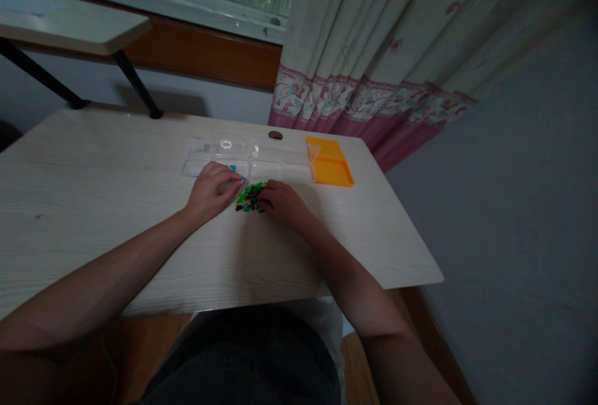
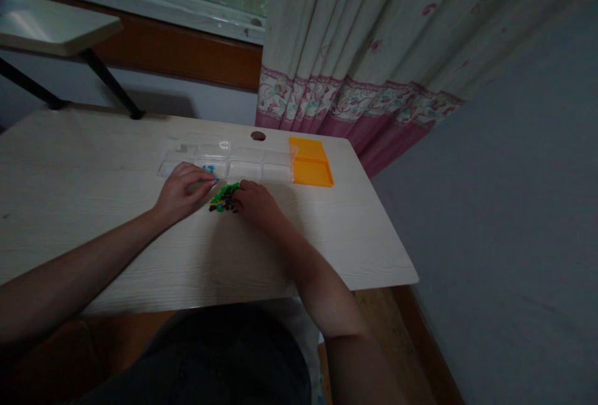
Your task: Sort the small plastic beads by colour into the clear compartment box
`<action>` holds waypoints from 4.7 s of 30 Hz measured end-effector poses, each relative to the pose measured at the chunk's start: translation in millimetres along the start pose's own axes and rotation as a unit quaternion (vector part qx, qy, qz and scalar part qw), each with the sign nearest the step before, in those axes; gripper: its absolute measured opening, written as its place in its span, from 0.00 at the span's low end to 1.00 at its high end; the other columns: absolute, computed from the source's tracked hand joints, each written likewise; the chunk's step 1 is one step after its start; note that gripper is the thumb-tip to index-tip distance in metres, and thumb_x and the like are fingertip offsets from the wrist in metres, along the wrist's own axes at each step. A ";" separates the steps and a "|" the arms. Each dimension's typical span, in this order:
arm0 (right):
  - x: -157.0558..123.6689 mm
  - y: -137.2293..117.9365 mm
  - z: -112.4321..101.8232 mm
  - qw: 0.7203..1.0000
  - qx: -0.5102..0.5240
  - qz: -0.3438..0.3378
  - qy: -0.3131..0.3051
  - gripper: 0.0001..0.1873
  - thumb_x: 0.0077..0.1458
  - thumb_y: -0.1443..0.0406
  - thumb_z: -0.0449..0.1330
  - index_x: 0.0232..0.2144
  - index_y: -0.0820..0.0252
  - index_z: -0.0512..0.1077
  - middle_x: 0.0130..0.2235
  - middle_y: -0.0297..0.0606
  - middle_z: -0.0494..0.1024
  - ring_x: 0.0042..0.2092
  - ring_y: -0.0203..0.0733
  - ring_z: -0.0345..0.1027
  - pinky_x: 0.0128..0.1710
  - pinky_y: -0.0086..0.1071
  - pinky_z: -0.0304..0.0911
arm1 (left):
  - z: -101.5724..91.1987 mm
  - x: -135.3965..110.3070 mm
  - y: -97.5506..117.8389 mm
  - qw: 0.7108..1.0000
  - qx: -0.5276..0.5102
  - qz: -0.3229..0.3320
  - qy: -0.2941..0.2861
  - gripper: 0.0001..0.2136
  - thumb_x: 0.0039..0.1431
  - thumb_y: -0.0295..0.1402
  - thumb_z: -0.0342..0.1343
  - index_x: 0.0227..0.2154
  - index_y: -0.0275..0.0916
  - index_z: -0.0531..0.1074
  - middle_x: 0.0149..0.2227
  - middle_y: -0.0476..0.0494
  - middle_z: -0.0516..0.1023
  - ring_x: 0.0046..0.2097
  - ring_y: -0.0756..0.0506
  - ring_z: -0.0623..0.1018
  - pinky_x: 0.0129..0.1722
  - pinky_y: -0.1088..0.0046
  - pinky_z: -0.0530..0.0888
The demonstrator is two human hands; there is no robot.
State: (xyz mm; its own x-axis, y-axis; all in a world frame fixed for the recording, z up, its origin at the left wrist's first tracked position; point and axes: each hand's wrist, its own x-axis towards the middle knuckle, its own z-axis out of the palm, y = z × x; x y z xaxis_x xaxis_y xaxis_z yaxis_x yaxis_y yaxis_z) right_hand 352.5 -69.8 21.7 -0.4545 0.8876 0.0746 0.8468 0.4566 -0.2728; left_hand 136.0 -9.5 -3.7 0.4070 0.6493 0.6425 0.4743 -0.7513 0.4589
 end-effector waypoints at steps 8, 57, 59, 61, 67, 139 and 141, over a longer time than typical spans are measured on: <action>1.1 2.5 3.6 1.000 0.012 -0.006 0.010 0.10 0.60 0.70 0.59 0.42 0.61 0.79 0.42 0.43 0.74 0.44 0.41 0.67 0.49 0.34 0.60 | 0.5 -0.4 -1.7 1.000 -0.003 -0.008 -0.002 0.10 0.63 0.41 0.56 0.36 0.43 0.79 0.36 0.43 0.81 0.42 0.43 0.76 0.48 0.59 0.71; 0.3 4.0 2.4 0.998 0.032 -0.010 0.058 0.06 0.59 0.70 0.58 0.38 0.62 0.75 0.40 0.42 0.75 0.41 0.39 0.67 0.43 0.30 0.59 | -8.5 2.4 -16.6 0.993 0.067 -0.085 0.047 0.12 0.61 0.43 0.56 0.32 0.41 0.78 0.35 0.44 0.81 0.42 0.41 0.76 0.48 0.60 0.69; -0.3 6.4 1.8 0.995 0.054 -0.003 0.080 0.06 0.58 0.71 0.57 0.38 0.62 0.73 0.40 0.42 0.75 0.40 0.39 0.67 0.43 0.30 0.59 | -10.3 2.7 -23.4 0.990 0.082 -0.101 0.061 0.13 0.61 0.44 0.56 0.32 0.40 0.78 0.34 0.43 0.81 0.41 0.40 0.75 0.49 0.59 0.69; -0.5 8.9 1.8 0.992 0.077 0.008 0.096 0.06 0.57 0.72 0.57 0.38 0.61 0.72 0.39 0.40 0.75 0.39 0.39 0.66 0.43 0.29 0.59 | -11.0 2.6 -29.3 0.987 0.095 -0.109 0.067 0.13 0.61 0.43 0.56 0.32 0.40 0.78 0.34 0.43 0.80 0.41 0.40 0.75 0.48 0.59 0.69; 0.9 10.6 4.4 0.986 0.120 0.043 0.111 0.09 0.57 0.73 0.56 0.41 0.61 0.71 0.37 0.38 0.76 0.37 0.38 0.67 0.40 0.30 0.61 | -9.3 1.7 -40.6 0.985 0.112 -0.119 0.064 0.13 0.61 0.44 0.57 0.30 0.40 0.78 0.34 0.43 0.80 0.41 0.40 0.75 0.49 0.57 0.68; 1.2 8.1 10.8 0.997 0.016 -0.009 0.077 0.11 0.59 0.68 0.61 0.43 0.56 0.80 0.42 0.42 0.75 0.46 0.43 0.66 0.48 0.35 0.58 | -2.5 2.6 -2.8 0.999 0.034 -0.027 -0.016 0.13 0.66 0.41 0.50 0.32 0.41 0.75 0.36 0.41 0.79 0.44 0.41 0.74 0.51 0.58 0.68; 1.1 8.9 9.6 0.997 0.002 -0.002 0.078 0.09 0.59 0.66 0.61 0.41 0.56 0.80 0.42 0.42 0.75 0.46 0.44 0.65 0.48 0.35 0.58 | -2.8 3.1 -1.2 0.999 0.034 -0.033 -0.021 0.13 0.66 0.41 0.50 0.32 0.41 0.75 0.36 0.41 0.79 0.44 0.41 0.74 0.50 0.58 0.68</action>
State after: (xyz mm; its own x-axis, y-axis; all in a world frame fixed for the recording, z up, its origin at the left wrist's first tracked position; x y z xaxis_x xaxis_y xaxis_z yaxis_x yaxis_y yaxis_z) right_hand 356.9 -65.3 10.1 -0.4088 0.8847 0.2239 0.8437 0.4599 -0.2768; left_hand 134.5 -6.9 -0.6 0.4052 0.7021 0.5855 0.5516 -0.6985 0.4559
